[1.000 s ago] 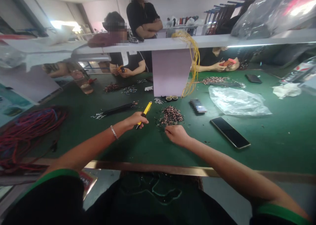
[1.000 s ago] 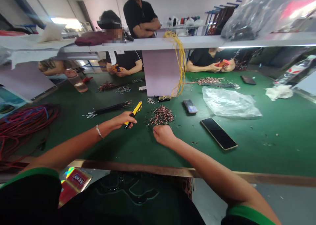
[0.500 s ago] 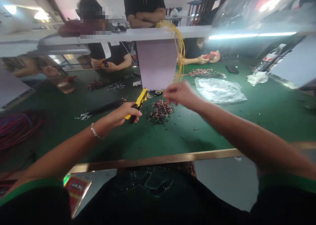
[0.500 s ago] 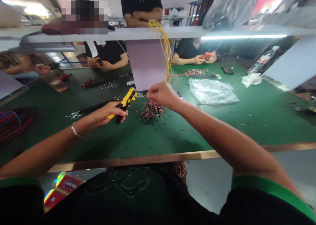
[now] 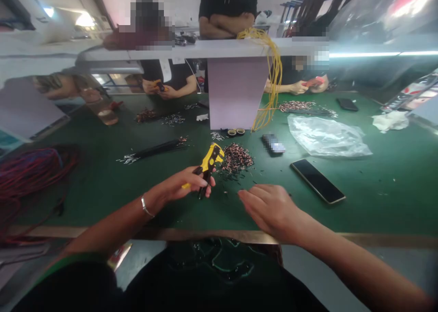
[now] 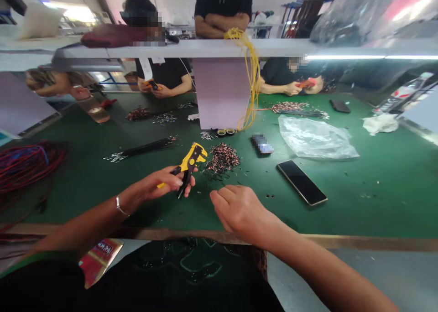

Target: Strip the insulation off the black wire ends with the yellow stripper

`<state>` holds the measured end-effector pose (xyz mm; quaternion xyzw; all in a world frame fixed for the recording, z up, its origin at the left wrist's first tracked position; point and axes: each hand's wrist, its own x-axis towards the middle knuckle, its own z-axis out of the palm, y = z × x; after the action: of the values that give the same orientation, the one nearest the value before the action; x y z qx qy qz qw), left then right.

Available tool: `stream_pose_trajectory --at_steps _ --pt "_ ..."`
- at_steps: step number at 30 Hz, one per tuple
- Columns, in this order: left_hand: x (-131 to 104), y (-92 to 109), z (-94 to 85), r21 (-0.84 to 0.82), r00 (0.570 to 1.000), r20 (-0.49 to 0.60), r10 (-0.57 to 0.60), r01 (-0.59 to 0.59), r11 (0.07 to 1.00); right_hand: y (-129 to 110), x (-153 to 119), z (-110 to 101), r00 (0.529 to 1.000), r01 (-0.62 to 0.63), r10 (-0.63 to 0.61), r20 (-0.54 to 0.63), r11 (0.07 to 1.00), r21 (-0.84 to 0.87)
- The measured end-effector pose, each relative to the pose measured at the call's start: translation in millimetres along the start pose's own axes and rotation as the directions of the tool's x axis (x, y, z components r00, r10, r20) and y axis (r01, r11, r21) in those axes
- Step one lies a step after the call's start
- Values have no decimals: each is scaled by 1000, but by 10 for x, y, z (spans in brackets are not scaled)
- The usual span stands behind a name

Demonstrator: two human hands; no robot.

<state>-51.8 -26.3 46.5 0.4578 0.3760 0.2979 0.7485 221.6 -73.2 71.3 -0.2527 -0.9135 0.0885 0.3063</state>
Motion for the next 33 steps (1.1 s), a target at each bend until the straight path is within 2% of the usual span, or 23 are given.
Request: stream_pose_trajectory --at_steps 2,3,4,5,6,8,9,10,11,12,13,16,19,27,33 --pt "-21 -24 35 -46 999 50 15 -13 999 -44 51 -163 985 5 -13 -174 999 -46" --pt "-24 -35 46 -67 997 78 20 -15 998 -50 75 -186 968 -65 66 -242 998 12" --pt "-24 -47 52 -83 994 108 27 -18 996 -39 98 -168 940 -168 195 -281 979 116" --pt "-21 -57 55 -91 990 135 33 -20 996 -7 122 -115 910 -250 312 -272 938 240" --pt "-16 -66 56 -95 987 156 40 -25 995 45 145 -40 874 -339 437 -211 861 379" --pt "-10 -80 58 -114 981 185 65 -44 992 187 190 122 757 -476 647 -95 645 598" --pt "-9 -85 61 -132 978 192 82 -57 990 261 210 185 691 -506 717 -88 568 650" --pt "-9 -91 65 -152 975 200 98 -68 986 326 226 228 635 -509 761 -134 542 669" --pt "-10 -98 69 -171 972 206 113 -78 982 375 239 251 602 -514 777 -184 554 655" --pt "-11 -106 72 -185 969 212 124 -85 979 405 249 258 592 -513 768 -244 593 620" --pt "-10 -116 74 -194 967 219 129 -87 977 419 255 255 604 -508 739 -299 646 570" --pt "6 -150 62 -200 959 254 124 -73 977 404 264 244 683 -468 622 -383 775 425" --pt "34 -173 36 -192 952 282 118 -65 979 399 265 262 711 -458 583 -394 808 370" --pt "105 -241 19 -265 935 342 98 -4 964 485 286 281 667 -480 664 -337 730 487" --pt "123 -283 -1 -300 933 347 90 19 954 547 308 352 592 -455 772 -233 559 693"
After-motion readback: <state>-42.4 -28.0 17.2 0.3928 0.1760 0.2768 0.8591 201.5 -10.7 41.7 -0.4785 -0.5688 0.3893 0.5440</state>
